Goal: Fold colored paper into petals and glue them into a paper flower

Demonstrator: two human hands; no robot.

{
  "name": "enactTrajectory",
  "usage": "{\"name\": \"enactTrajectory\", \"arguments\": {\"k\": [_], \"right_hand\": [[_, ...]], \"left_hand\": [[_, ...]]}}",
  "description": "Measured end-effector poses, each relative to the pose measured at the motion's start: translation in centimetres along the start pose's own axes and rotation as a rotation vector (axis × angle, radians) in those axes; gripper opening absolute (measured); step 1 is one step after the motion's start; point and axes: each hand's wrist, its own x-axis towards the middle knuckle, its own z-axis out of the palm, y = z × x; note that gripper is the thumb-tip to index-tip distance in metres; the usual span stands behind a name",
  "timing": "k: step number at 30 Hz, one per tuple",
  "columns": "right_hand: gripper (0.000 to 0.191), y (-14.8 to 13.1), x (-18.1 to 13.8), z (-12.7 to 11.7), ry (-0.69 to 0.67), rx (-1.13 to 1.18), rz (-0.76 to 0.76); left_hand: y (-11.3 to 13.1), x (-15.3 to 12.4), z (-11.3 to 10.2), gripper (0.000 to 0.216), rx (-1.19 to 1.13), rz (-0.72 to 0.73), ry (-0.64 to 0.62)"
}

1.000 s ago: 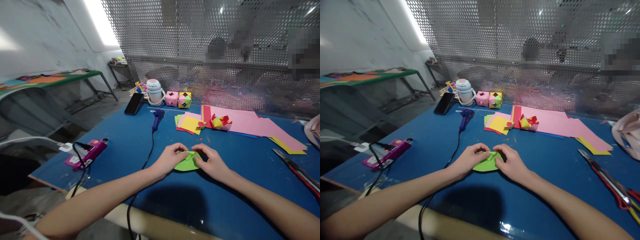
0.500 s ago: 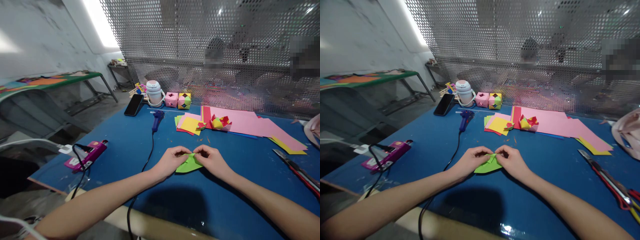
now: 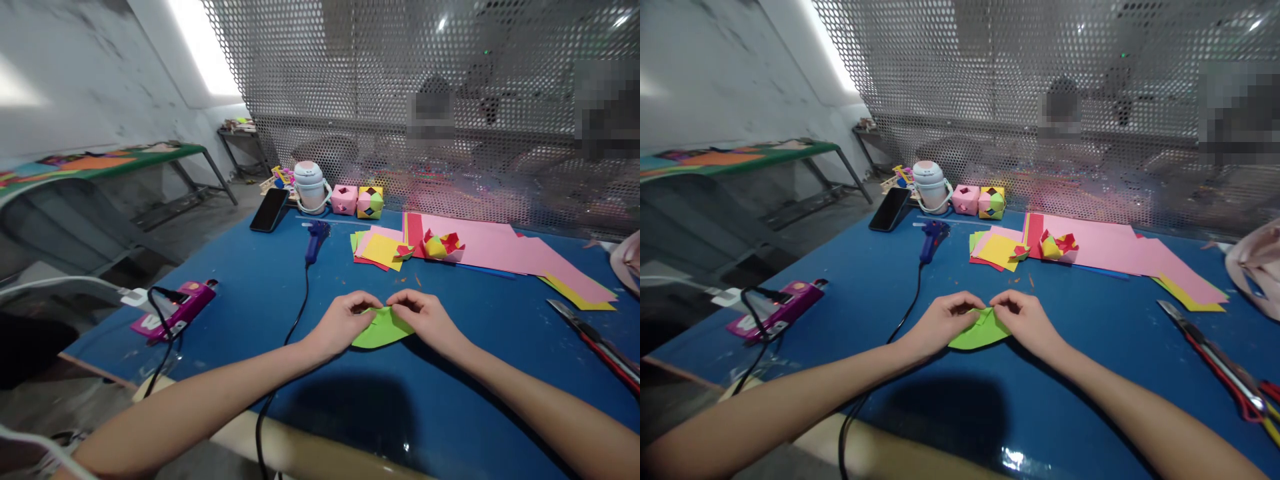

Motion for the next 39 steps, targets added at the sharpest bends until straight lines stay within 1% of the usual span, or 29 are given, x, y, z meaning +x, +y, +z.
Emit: {"name": "enactTrajectory", "arguments": {"k": [4,9,15,22,26,28,33,35,39], "right_hand": [[0.018,-0.3,-0.1,0.1,-0.027,-0.015,-0.029],[0.016,-0.7,-0.3,0.4,-0.043,-0.126,-0.053],[0.017,-0.7,-0.3,0.1,-0.007,-0.196,-0.156],[0.015,-0.6,-0.3,0.2,-0.035,-0.234,-0.144],[0.012,-0.6,-0.4,0.3,-0.061,-0.260,-0.204],[0.014,-0.6,-0.4,0.2,-0.055,-0.260,-0.230],[0.015,-0.5,-0.2,-0.1,-0.026,-0.271,-0.238],[0.015,-0.5,-0.3,-0.2,-0.032,-0.277,-0.242],[0.015,-0.6,-0.5,-0.2,-0.058,-0.286,-0.253]], "left_hand": [[-0.1,-0.1,-0.1,0.016,0.069,0.065,-0.011],[-0.1,-0.3,-0.1,0.018,0.114,0.114,-0.019],[-0.5,-0.2,0.0,0.015,0.076,0.098,-0.029],[-0.7,-0.3,0.3,0.012,0.022,0.058,-0.023],[-0.6,-0.4,0.5,0.011,-0.002,0.065,-0.030],[-0.4,-0.4,0.4,0.011,-0.001,0.058,-0.042],[0.5,-0.2,-0.2,0.018,-0.022,-0.034,-0.096],[0.8,-0.2,-0.4,0.016,-0.015,-0.039,-0.108],[0.9,-0.2,-0.5,0.015,0.071,0.003,-0.108]]}}
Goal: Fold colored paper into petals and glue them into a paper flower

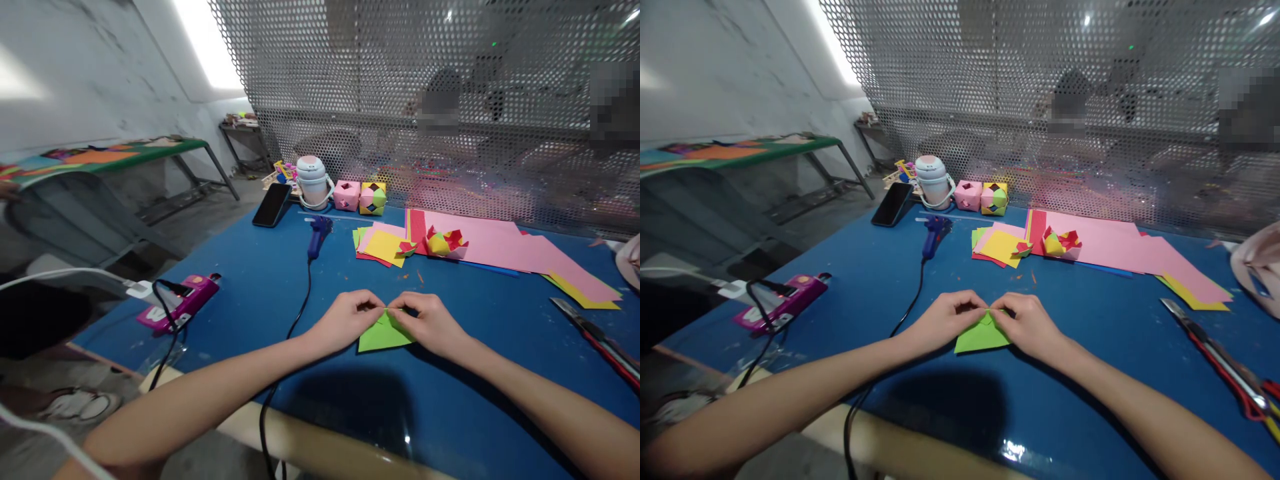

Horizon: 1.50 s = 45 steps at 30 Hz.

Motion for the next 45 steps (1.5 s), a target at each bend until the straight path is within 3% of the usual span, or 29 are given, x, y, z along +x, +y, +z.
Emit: {"name": "enactTrajectory", "arguments": {"k": [5,11,19,26,32,38,45], "right_hand": [[0.015,-0.2,0.1,0.0,-0.011,0.002,-0.011],[0.014,0.0,0.2,-0.7,0.030,-0.001,0.023],[0.015,0.5,0.3,-0.7,0.034,-0.030,-0.010],[0.015,0.3,0.3,-0.9,-0.001,-0.068,-0.069],[0.015,0.0,0.2,-0.4,-0.057,-0.074,-0.088],[0.009,0.0,0.2,-0.6,0.003,-0.065,-0.014],[0.018,-0.4,0.1,-0.4,-0.068,-0.121,-0.147]], "left_hand": [[-0.4,0.1,-0.2,0.016,0.123,0.102,0.025],[-0.7,0.3,-1.3,0.029,0.075,0.094,-0.068],[-0.7,0.1,-1.3,0.024,0.271,0.122,-0.046],[-0.2,0.3,-1.3,0.030,0.085,0.044,-0.100],[-0.7,0.1,-0.1,0.012,0.214,0.102,-0.050],[-1.2,0.2,0.1,0.009,0.219,0.071,0.029],[-1.6,0.3,0.7,0.007,0.222,0.074,-0.008]]}}
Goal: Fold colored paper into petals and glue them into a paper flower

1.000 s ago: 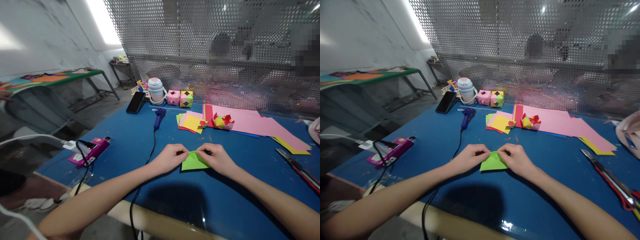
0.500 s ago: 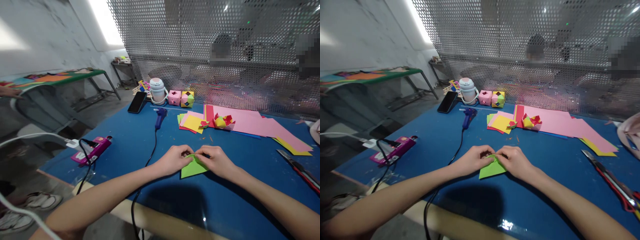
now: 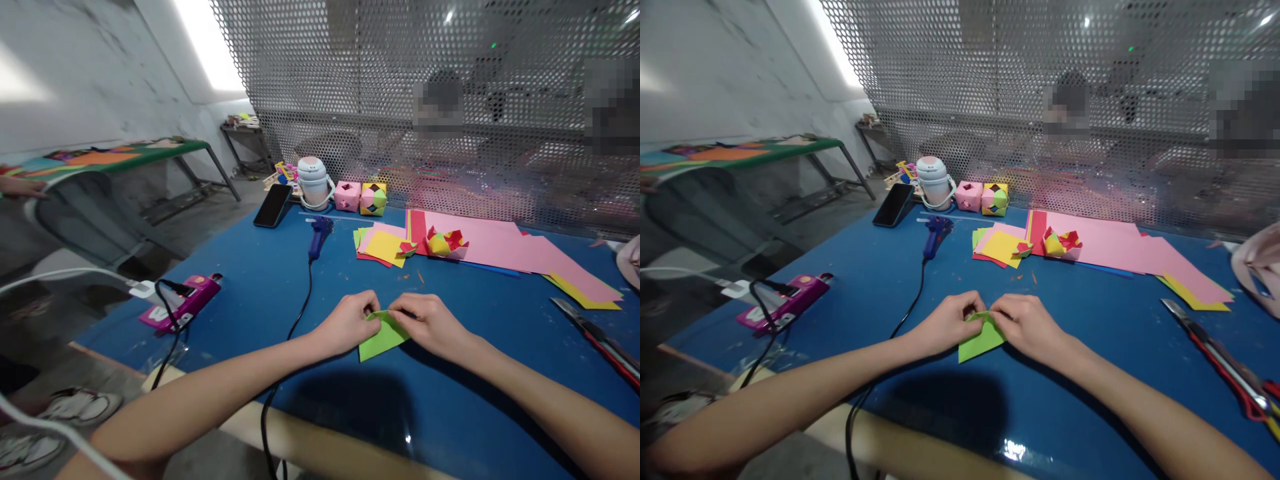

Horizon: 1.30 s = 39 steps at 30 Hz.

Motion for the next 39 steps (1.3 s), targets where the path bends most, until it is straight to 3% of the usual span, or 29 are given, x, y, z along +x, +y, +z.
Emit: {"name": "enactTrajectory", "arguments": {"k": [3,8,13,18,21,28,39], "right_hand": [[0.018,-0.1,0.1,0.0,0.022,0.051,0.049],[0.022,-0.1,0.3,0.1,0.139,0.132,0.209],[0.008,-0.1,0.2,1.0,0.164,0.063,0.252],[0.007,0.2,0.1,1.4,0.223,0.010,0.180],[0.007,0.1,0.1,1.5,0.257,0.013,0.135],[0.007,-0.2,0.0,2.1,0.296,0.012,0.128],[0.013,0.9,-0.3,2.5,0.276,-0.035,-0.132]], "left_hand": [[0.0,0.0,0.1,0.005,-0.013,-0.002,0.018],[-0.4,0.5,-0.2,0.005,-0.132,-0.094,0.159],[-0.8,0.7,0.0,0.007,-0.192,-0.119,0.212],[-0.5,0.4,0.2,0.009,-0.212,-0.049,0.141],[-0.3,0.4,0.3,0.005,-0.242,-0.083,0.112],[-0.5,0.4,0.8,0.009,-0.415,-0.213,0.195],[0.2,0.0,0.9,0.011,-0.513,-0.243,0.164]]}}
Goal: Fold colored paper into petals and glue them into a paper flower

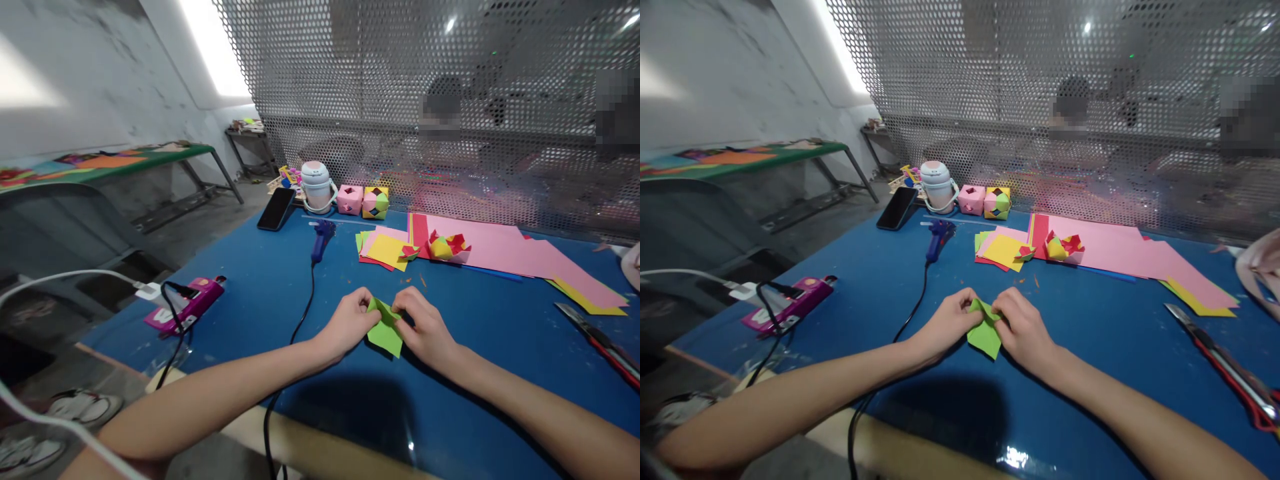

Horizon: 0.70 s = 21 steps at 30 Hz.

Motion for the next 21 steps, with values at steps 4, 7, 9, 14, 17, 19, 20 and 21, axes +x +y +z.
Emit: {"name": "enactTrajectory", "arguments": {"k": [4,7,9,14,17,19,20,21], "right_hand": [[0.017,0.02,-0.23,-0.05,-0.023,-0.024,-0.030],[0.021,-0.34,-0.18,-0.23,-0.017,0.017,-0.022],[0.018,-0.62,-0.07,-0.35,-0.023,0.056,-0.009],[0.008,-0.74,0.16,-0.43,-0.005,0.100,0.128],[0.008,-0.55,0.18,-0.50,-0.032,0.120,0.189],[0.011,-0.50,0.23,-0.56,-0.056,0.147,0.185],[0.014,-0.50,0.27,-0.57,-0.055,0.155,0.186],[0.015,-0.50,0.33,-0.57,-0.048,0.155,0.199]], "left_hand": [[0.13,-0.04,-0.07,0.011,-0.017,-0.009,-0.008],[0.04,0.04,-0.14,0.012,-0.017,0.001,0.001],[-0.09,0.11,-0.18,0.012,-0.016,0.011,-0.003],[-0.28,0.15,-0.22,0.010,-0.023,0.042,-0.028],[-0.24,0.17,-0.26,0.012,-0.010,0.074,-0.053],[-0.25,0.20,-0.29,0.015,0.020,0.088,-0.058],[-0.29,0.21,-0.31,0.016,0.038,0.090,-0.063],[-0.34,0.21,-0.32,0.015,0.057,0.093,-0.069]]}}
